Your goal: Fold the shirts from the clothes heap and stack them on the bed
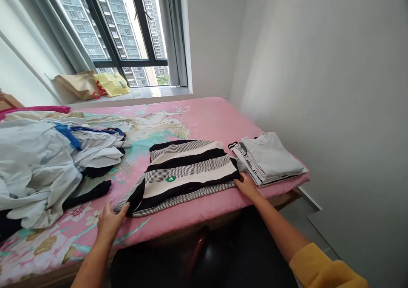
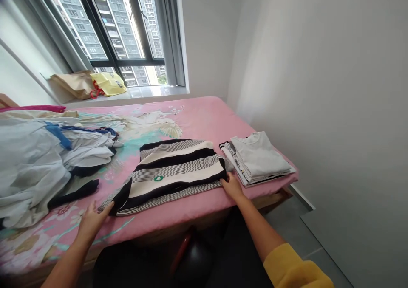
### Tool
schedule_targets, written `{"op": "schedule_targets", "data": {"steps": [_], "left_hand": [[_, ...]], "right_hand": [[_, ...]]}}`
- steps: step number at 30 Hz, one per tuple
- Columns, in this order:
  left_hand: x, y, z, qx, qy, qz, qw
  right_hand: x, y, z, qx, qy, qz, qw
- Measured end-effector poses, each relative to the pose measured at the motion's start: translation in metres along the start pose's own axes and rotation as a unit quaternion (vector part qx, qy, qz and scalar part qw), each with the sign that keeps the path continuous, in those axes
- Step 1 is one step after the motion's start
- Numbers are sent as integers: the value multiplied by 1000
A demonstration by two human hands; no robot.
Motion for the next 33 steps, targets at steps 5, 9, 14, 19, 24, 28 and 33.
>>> {"op": "schedule_targets", "data": {"steps": [5,9,14,19,24,28,33], "left_hand": [[-24,-5,5,64,-13,66,996],[-79,18,62,175,58,188,965],[-173,73,184,321,175,210,907],[-197,100,250,402,206,284,846],[-174,79,211,255,125,309,908],[-190,89,202,295,106,278,908],[-170,133,211,357,-162,536,747]], "right_hand": [[30,-10,-7,-11,-21,-7,1000],[77,-22,13,-65,-81,-12,995],[133,80,102,271,-136,18,953],[118,119,151,342,-12,-130,931],[103,102,149,313,79,-279,905],[127,86,151,317,-2,-240,917],[126,75,147,260,-18,-265,928]]}}
Point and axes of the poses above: each hand's wrist, its own z-axis away from the middle knuckle, its own y-axis out of the palm, x = y × z, the point moved 9 cm from there along -z, towards the middle knuckle, and after that the axes turned 3 degrees about z, right-handed, at the moved point
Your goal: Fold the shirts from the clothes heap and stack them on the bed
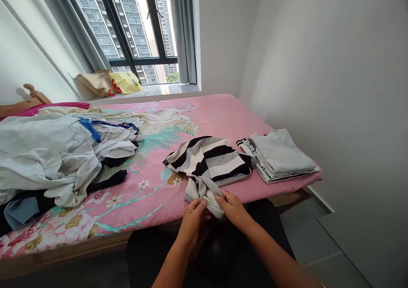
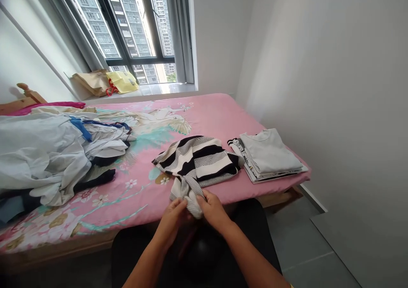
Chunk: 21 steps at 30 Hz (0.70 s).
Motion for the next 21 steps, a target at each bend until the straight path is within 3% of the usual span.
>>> {"op": "schedule_targets", "data": {"steps": [3,5,6,8,10,12,15,18,21], "left_hand": [[13,-14,-5,-37,-17,274,961],[20,-14,-4,-38,-44,352,934],[22,-11,-2,-30,-56,366,929],[20,-4,2,-8,-54,370,927],[16,0,7,-6,-35,358,933],[17,3,10,-16,-34,339,940],[23,4,12,-27,-33,328,944],[31,-1,13,-39,-13,315,948],[40,-4,17,-36,-11,289,957]], "right_hand": [[-36,-11,-1,-48,95,-92,990],[-57,-16,2,-79,152,-113,979],[-60,-21,4,-109,150,-103,977],[-44,-36,11,-189,68,-49,978],[-6,-41,22,-229,-62,22,971],[29,-27,31,-185,-151,98,966],[47,5,31,-68,-168,245,953],[23,21,19,-7,-102,366,925],[-16,26,4,28,-17,320,947]]}}
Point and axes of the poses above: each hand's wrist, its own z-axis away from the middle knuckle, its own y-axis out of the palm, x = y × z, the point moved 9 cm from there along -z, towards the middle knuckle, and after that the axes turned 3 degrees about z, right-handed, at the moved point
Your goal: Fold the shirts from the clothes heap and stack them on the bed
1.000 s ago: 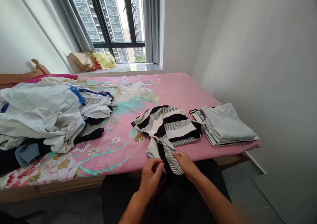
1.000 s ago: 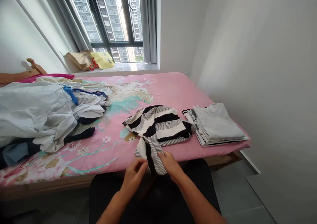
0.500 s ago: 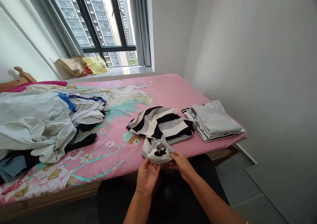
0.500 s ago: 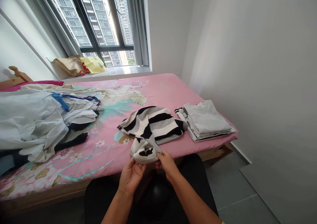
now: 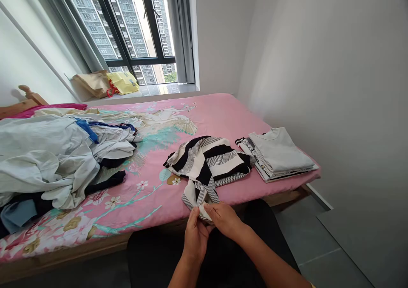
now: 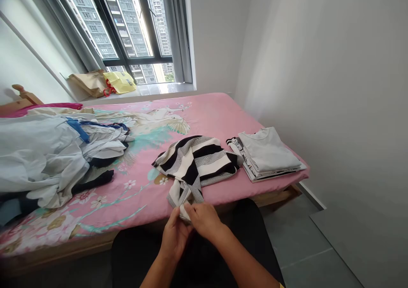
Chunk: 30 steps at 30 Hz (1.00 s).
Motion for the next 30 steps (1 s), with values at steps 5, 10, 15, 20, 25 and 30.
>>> {"op": "schedule_targets", "data": {"steps": [5,10,15,20,25,30], "left_hand": [[8,-5,8,3,10,-64,998],[-5,-32,0,-60,47,-190,979],[-111,-29,-35,-124,261,-452,844],[-187,12,-96,-110,331,-619,704],[-201,26,-135,-108,314,-683,650],[-216,14,-142,-132,307,-668,665]], "right_hand": [[-23,0,-2,-71,94,-331,936],[-6,-48,30,-161,14,-392,906],[-28,-38,43,-66,116,-493,860],[-45,18,41,52,242,-592,767],[-56,18,34,-45,210,-563,798],[-75,-26,54,-144,200,-507,826]]}}
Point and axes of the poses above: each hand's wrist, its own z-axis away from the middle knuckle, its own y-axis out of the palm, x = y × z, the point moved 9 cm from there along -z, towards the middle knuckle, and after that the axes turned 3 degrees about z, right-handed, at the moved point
